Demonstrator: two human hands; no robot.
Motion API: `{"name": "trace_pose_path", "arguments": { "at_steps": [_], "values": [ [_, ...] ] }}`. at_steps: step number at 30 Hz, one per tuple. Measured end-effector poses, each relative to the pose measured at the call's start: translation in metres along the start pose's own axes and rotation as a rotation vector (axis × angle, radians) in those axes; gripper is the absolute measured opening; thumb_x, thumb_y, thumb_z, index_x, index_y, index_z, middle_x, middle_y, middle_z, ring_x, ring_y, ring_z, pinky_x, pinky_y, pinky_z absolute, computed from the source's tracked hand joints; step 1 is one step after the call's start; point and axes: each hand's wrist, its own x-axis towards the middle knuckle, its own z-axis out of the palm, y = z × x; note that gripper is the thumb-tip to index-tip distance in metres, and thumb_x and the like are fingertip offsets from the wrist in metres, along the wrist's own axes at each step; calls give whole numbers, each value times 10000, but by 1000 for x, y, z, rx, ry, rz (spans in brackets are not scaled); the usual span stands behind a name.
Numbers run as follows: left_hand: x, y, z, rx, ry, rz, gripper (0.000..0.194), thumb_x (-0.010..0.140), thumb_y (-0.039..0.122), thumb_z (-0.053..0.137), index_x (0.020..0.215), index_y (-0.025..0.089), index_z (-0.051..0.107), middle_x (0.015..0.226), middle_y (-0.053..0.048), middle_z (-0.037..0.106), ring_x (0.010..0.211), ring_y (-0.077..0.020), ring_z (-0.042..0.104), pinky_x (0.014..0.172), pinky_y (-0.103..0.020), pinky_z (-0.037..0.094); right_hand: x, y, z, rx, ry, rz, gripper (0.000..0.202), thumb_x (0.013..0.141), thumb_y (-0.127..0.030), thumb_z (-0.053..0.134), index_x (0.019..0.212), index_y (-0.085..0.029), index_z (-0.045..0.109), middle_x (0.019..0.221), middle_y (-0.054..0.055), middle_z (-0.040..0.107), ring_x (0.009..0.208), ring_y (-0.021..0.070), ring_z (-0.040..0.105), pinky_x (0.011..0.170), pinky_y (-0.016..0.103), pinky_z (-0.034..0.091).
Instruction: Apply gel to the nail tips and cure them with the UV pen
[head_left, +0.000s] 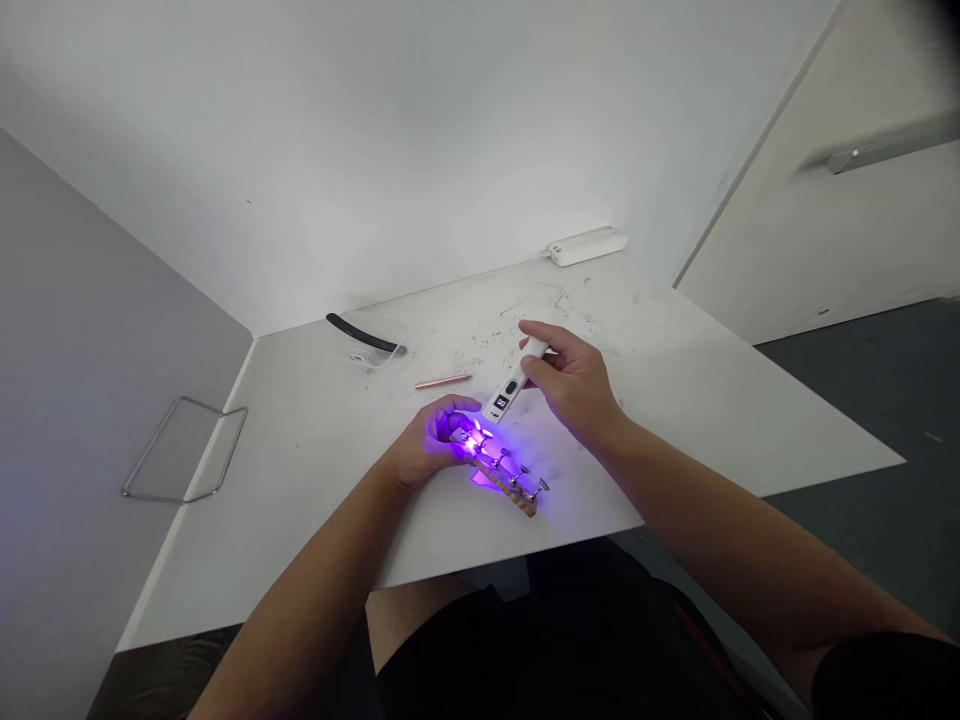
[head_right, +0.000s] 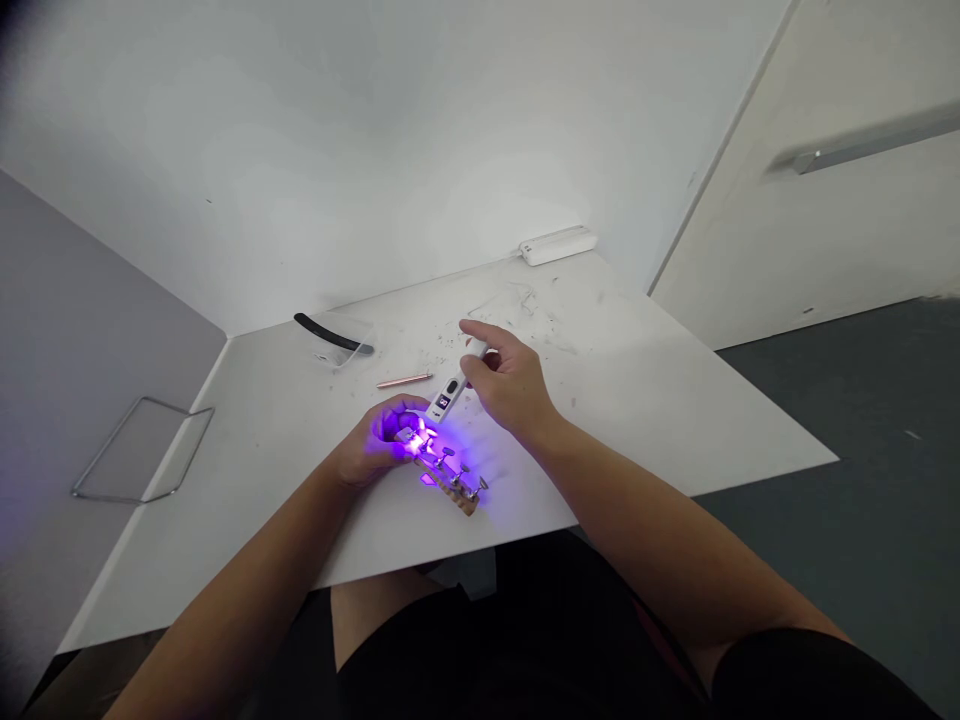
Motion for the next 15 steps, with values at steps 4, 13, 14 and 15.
{"name": "trace_pose_path", "arguments": {
  "at_steps": [4, 13, 14, 15],
  "values": [
    [0, -1, -1, 4, -3, -2, 573, 576, 114, 730, 1091, 154, 483, 829, -38, 623, 696, -148, 600, 640, -281, 443, 0, -1, 1, -4, 14, 4, 381, 744, -252, 569, 1124, -233, 588, 888, 39, 583, 673, 136, 554, 510, 291, 519],
    [0, 1, -1, -20, 26, 14, 556, 587, 142, 731, 1090, 151, 495, 801, -46, 644, 714, -183, 631, 656, -311, 466, -1, -8, 3, 5, 42, 19, 364, 731, -212, 574, 1094, -214, 604, 918, 41, 588, 714, 152, 583, 542, 310, 543],
    [0, 1, -1, -23, 29, 16, 559, 585, 142, 732, 1091, 149, 495, 803, -50, 646, 724, -190, 635, 660, -315, 468, -1, -9, 3, 6, 50, 21, 360, 730, -210, 574, 1089, -212, 607, 919, 41, 588, 714, 152, 583, 545, 312, 544],
    [0, 2, -1, -26, 31, 19, 561, 584, 142, 732, 1093, 147, 495, 807, -54, 648, 734, -196, 638, 664, -319, 470, -1, -9, 4, 7, 55, 24, 358, 729, -209, 572, 1085, -210, 608, 920, 41, 588, 717, 152, 583, 549, 314, 544]
  ]
}}
